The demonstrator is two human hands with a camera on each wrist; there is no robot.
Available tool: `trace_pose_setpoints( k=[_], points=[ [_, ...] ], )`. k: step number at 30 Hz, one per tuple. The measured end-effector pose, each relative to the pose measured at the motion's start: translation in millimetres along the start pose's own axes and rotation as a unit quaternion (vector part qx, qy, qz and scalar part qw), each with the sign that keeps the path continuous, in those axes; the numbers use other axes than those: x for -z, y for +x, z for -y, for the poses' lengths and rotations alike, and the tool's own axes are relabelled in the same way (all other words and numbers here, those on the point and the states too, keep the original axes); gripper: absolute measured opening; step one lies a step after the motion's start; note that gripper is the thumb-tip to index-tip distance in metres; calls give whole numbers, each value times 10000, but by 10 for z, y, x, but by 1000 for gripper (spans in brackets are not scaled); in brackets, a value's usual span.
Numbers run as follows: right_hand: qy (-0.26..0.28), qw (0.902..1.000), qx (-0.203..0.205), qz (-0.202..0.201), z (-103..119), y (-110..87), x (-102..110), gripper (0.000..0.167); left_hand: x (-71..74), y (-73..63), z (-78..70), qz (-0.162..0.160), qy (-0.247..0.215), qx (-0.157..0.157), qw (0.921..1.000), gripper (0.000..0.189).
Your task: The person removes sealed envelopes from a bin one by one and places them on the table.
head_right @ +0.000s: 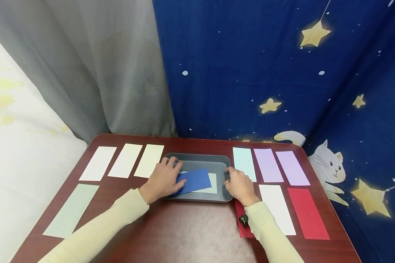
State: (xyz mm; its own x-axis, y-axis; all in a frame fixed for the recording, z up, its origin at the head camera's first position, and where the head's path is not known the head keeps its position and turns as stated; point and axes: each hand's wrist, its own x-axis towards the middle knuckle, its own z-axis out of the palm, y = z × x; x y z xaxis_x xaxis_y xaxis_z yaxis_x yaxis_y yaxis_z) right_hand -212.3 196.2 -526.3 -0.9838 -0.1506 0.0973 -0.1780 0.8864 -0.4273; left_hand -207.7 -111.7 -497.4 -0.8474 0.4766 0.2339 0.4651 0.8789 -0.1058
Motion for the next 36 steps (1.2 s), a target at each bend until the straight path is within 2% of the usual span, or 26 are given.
trace_pose_setpoints(
  k=[6, 9, 16, 21, 25, 36],
  points=[
    [-27, 10000, -4, -9, 14, -5, 4, 41, -53, 61, -117, -53, -45, -70, 10000, 62],
    [-28, 10000, -2, -5, 15, -9, 2, 41, -73, 74, -170, 32, -94, -145, 9998, 62],
    [-34, 10000, 1, -13, 9, -8, -8, 41, -127, 90, -264, 512, -348, -240, 9978, 66],
    [-24, 10000, 3, -3, 1, -6, -14, 41, -167, 98, -291, 1002, -663, -242, 9925, 77],
    [-45, 10000, 11, 12, 1, -4, -11, 42, -182, 115, -285, 1211, -880, -241, 9884, 81],
    [-68, 10000, 27, 9, -2, -3, -4, 41, -166, 136, -266, 1196, -1122, -449, 9854, 74]
  ],
)
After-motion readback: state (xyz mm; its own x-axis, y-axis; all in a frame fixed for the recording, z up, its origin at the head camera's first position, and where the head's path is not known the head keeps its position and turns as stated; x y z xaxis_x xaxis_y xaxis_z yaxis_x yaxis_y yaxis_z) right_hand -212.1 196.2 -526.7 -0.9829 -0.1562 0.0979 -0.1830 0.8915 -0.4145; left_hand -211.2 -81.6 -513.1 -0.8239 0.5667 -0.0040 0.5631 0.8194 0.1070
